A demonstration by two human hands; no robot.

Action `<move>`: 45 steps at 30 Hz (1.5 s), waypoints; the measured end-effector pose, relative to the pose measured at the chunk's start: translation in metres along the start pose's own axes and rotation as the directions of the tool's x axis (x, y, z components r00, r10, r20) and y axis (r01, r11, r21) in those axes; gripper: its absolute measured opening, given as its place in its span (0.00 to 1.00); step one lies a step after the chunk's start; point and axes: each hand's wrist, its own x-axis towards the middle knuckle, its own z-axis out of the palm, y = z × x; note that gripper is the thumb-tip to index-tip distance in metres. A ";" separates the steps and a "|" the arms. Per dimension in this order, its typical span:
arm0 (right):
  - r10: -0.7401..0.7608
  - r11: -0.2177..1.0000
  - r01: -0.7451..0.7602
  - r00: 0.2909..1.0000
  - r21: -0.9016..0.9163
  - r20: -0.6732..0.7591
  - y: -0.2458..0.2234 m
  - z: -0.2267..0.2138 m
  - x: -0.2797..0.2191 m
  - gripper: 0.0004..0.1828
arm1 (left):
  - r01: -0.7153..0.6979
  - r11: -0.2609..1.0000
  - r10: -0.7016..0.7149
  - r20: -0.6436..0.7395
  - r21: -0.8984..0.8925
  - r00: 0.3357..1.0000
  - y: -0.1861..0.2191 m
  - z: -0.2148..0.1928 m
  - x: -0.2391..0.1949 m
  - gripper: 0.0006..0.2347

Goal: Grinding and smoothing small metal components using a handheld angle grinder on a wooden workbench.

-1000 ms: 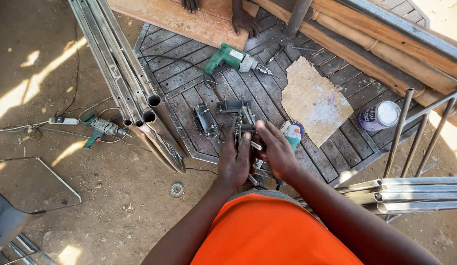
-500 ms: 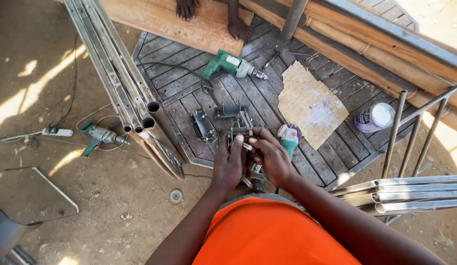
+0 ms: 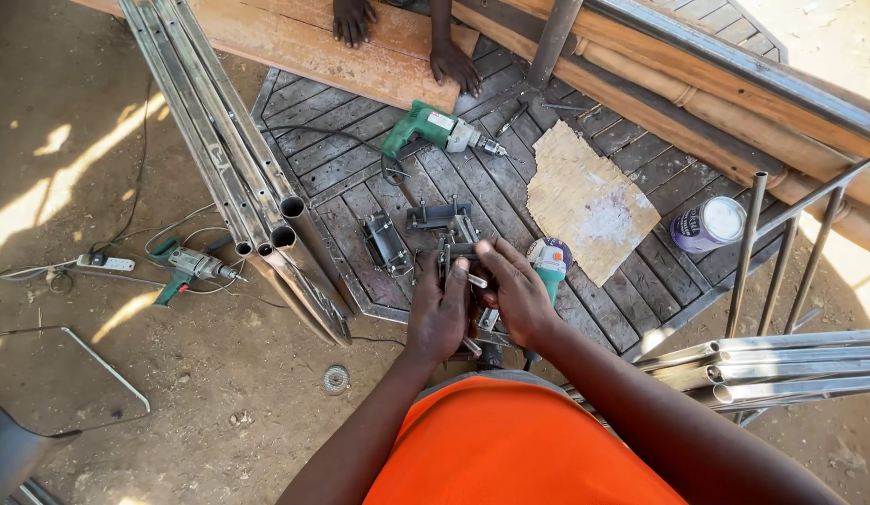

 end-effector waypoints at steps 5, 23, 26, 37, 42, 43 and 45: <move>0.017 0.998 -0.019 0.999 0.065 0.036 -0.006 0.002 -0.012 0.19 | 0.042 0.998 -0.042 -0.005 -0.054 0.999 0.026 0.004 -0.010 0.22; 0.184 0.983 -0.186 0.970 0.003 -0.161 0.004 -0.010 -0.022 0.14 | 0.026 0.998 -0.029 -0.060 -0.056 0.998 0.042 0.005 -0.016 0.22; 0.210 0.956 -0.236 0.966 -0.177 -0.151 0.022 -0.011 -0.041 0.18 | -0.022 0.983 -0.017 -0.213 -0.182 0.977 0.037 0.003 -0.015 0.18; 0.117 0.973 -0.077 0.977 -0.217 0.177 0.027 -0.023 -0.057 0.14 | -0.097 0.915 -0.057 -0.361 -0.392 0.931 0.011 0.000 0.003 0.22; 0.130 0.959 -0.057 0.959 -0.276 0.252 0.029 -0.023 -0.049 0.17 | -0.125 0.912 -0.027 -0.359 -0.392 0.933 0.011 0.003 0.005 0.22; 0.127 0.960 -0.054 0.960 -0.276 0.251 0.020 -0.018 -0.056 0.17 | -0.126 0.911 -0.024 -0.356 -0.392 0.934 0.017 0.001 0.002 0.22; 0.102 0.969 -0.011 0.930 -0.249 0.354 0.002 -0.008 -0.070 0.13 | -0.047 0.866 -0.151 -0.348 -0.498 0.925 0.029 -0.004 -0.004 0.19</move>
